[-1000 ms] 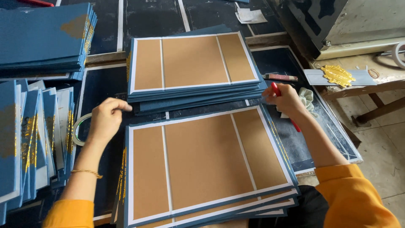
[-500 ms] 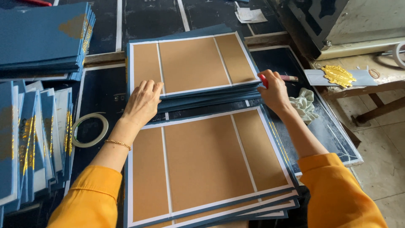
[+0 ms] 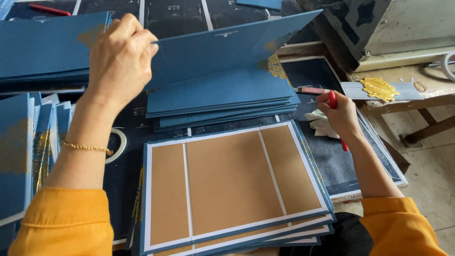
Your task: Assembling and cleaning invitation cards at a workbench
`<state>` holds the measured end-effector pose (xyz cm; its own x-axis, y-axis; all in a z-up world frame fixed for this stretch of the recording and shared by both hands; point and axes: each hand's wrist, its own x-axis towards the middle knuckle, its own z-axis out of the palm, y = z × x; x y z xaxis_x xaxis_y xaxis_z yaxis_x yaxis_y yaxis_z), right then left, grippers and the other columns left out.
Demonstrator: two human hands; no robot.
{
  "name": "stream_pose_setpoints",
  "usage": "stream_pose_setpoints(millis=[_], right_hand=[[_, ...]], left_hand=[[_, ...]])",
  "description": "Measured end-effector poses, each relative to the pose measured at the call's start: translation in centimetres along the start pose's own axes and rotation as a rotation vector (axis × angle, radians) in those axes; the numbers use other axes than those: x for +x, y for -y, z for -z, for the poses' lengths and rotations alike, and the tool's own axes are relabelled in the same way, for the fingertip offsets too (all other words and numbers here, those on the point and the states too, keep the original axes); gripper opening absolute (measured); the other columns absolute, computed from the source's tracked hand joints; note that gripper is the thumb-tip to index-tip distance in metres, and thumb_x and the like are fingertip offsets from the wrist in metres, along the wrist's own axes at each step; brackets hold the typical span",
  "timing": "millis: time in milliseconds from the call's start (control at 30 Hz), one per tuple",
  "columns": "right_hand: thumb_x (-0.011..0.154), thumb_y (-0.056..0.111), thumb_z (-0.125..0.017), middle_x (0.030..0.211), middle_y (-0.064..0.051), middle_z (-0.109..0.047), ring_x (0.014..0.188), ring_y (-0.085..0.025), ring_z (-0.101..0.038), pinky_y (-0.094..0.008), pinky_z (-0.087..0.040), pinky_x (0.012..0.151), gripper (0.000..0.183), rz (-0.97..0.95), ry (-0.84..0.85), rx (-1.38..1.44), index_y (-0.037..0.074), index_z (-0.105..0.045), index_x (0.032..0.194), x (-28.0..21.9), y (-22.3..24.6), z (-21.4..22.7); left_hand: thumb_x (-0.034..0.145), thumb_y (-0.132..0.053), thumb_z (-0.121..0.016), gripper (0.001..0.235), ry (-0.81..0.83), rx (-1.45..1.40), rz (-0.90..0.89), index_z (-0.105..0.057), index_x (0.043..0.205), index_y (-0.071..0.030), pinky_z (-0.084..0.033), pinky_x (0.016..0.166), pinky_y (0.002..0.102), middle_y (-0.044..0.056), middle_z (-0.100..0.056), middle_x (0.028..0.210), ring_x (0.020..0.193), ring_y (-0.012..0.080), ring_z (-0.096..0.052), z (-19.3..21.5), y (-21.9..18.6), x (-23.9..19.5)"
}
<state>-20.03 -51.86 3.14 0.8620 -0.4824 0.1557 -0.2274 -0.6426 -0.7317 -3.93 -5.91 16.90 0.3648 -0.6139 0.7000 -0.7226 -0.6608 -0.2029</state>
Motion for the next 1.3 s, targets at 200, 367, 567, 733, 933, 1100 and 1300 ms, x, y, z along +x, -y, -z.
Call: stream_pose_setpoints(millis=[200,367,567,733,933,1100,1300], right_hand=[[0.099,0.013,-0.062,0.1,-0.01,-0.068,0.085,-0.023,-0.061,-0.036,-0.045,0.071,0.014,-0.135,0.127,-0.01,0.009,-0.073,0.106,-3.4,1.4,1.8],[0.094,0.008,-0.054,0.072,-0.006,-0.063,0.058,-0.015,-0.047,-0.029,-0.03,0.047,0.015,-0.228,0.24,-0.099,0.008,-0.07,0.094,-6.1,-3.7,3.4],[0.101,0.016,-0.054,0.085,-0.018,-0.076,0.05,-0.018,-0.042,-0.029,-0.032,0.043,0.031,-0.412,0.356,0.001,0.002,-0.073,0.12,-11.7,-2.0,2.1],[0.098,0.011,-0.056,0.075,-0.015,-0.064,0.049,-0.018,-0.042,-0.031,-0.034,0.042,0.031,-0.43,0.239,0.084,-0.001,-0.071,0.122,-13.5,-0.5,0.8],[0.091,0.041,-0.066,0.059,-0.006,-0.04,0.051,-0.017,-0.03,-0.034,-0.025,0.05,0.039,-0.473,0.25,-0.075,0.005,-0.075,0.1,-12.2,-0.3,0.8],[0.085,0.032,-0.076,0.051,-0.001,-0.023,0.038,-0.012,-0.015,-0.029,-0.009,0.038,0.034,-0.571,0.402,0.319,0.001,-0.063,0.083,-11.0,-1.5,1.9],[0.084,0.026,-0.082,0.051,-0.001,-0.024,0.041,-0.012,-0.018,-0.03,-0.01,0.04,0.054,-0.509,0.53,0.312,0.011,-0.035,0.062,-12.2,-1.9,2.5]], left_hand=[[0.098,0.003,-0.068,0.011,-0.002,0.083,-0.019,-0.064,0.1,-0.007,-0.047,0.063,0.036,0.008,-0.051,0.093,0.081,0.025,-0.051,5.2,-7.2,-5.7],[0.085,-0.012,-0.065,0.031,0.386,-0.312,0.001,-0.066,0.115,-0.014,-0.049,0.067,0.037,0.003,-0.056,0.091,0.077,0.0222,-0.056,9.7,-14.8,-17.0],[0.084,-0.03,-0.066,0.055,0.51,-0.633,0.717,-0.054,0.136,-0.019,-0.051,0.097,0.038,0.005,-0.055,0.133,0.119,0.0203,-0.055,6.8,-11.5,-23.7],[0.085,-0.032,-0.059,0.076,0.627,-0.853,1.519,-0.032,0.155,-0.021,-0.033,0.116,0.036,0.014,-0.049,0.148,0.139,0.021,-0.046,4.1,-11.2,-21.6],[0.084,-0.016,-0.064,0.082,0.402,-1.142,1.765,-0.027,0.155,-0.004,-0.04,0.107,0.031,0.019,-0.065,0.128,0.118,0.0198,-0.059,2.7,-11.8,-19.5],[0.09,-0.022,-0.068,0.024,0.384,-1.293,1.728,-0.073,0.108,-0.007,-0.044,0.056,0.029,0.009,-0.073,0.091,0.073,0.0164,-0.063,-0.1,-10.3,-21.7],[0.085,-0.013,-0.064,0.041,0.488,-1.326,1.837,-0.066,0.121,0.007,-0.05,0.083,0.046,0.024,-0.072,0.11,0.097,0.0347,-0.066,3.6,-12.6,-16.1]])
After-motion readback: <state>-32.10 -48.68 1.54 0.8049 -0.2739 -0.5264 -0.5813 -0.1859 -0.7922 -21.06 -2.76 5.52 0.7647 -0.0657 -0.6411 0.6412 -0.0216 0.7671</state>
